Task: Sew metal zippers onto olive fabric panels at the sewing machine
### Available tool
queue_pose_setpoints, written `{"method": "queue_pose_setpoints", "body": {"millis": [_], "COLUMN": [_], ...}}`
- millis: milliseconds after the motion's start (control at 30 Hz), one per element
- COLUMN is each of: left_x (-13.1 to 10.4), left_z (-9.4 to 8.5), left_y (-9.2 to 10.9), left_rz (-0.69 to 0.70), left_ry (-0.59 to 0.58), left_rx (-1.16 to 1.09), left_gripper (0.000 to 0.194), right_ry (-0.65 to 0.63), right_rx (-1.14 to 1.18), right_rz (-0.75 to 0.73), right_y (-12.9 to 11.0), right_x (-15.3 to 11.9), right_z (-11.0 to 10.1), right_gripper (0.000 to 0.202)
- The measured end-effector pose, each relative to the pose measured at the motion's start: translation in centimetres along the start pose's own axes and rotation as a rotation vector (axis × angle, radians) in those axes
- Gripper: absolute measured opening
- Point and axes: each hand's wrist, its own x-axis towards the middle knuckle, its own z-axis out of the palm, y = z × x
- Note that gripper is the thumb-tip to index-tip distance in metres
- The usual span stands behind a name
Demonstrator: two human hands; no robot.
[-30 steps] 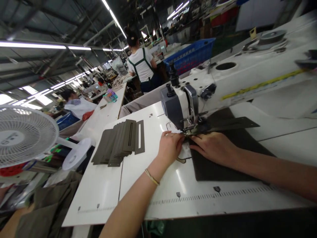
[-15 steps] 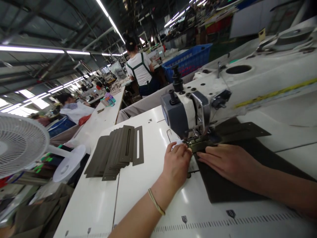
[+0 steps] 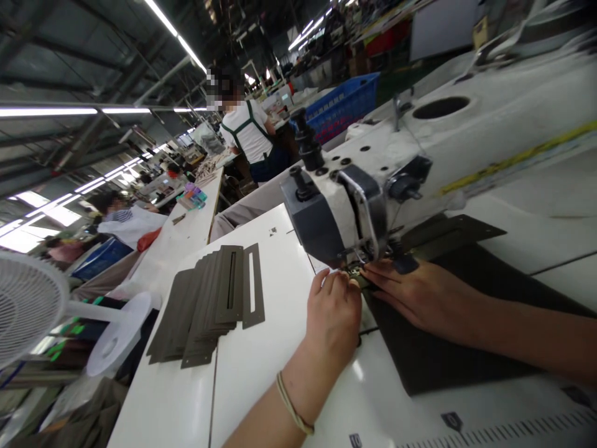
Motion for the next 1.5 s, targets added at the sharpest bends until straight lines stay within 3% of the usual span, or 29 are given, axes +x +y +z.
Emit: {"method": "queue_pose_setpoints", "body": {"millis": [133,500,933,1500], "left_x": [0.3,0.0,0.1,0.0], "left_z": [0.3,0.9,1.1,1.2], "left_y": [-0.4,-0.9,-1.3,-1.5], "left_rz": [0.013,-0.022,-0.02,-0.032], "left_ry": [0.064,0.024,0.082,0.028], "left_rx": [-0.023,-0.129,-0.172,-0.157], "left_gripper": [0.013,0.02,0.017,0.015], "right_ry": [-0.011,0.001,-0.013,-0.03], "right_rx": [0.019,0.012,-0.003,0.001], "right_rz": [0.0,-0.02,0.008,-0.001], "right_y": [0.4,0.7,0.3,0.6], "right_x": [0.3,0.3,1.0,0.4], "right_z": [0.1,0.6,0.1,0.8], "right_gripper": [0.023,0.025,0.02,0.025]}}
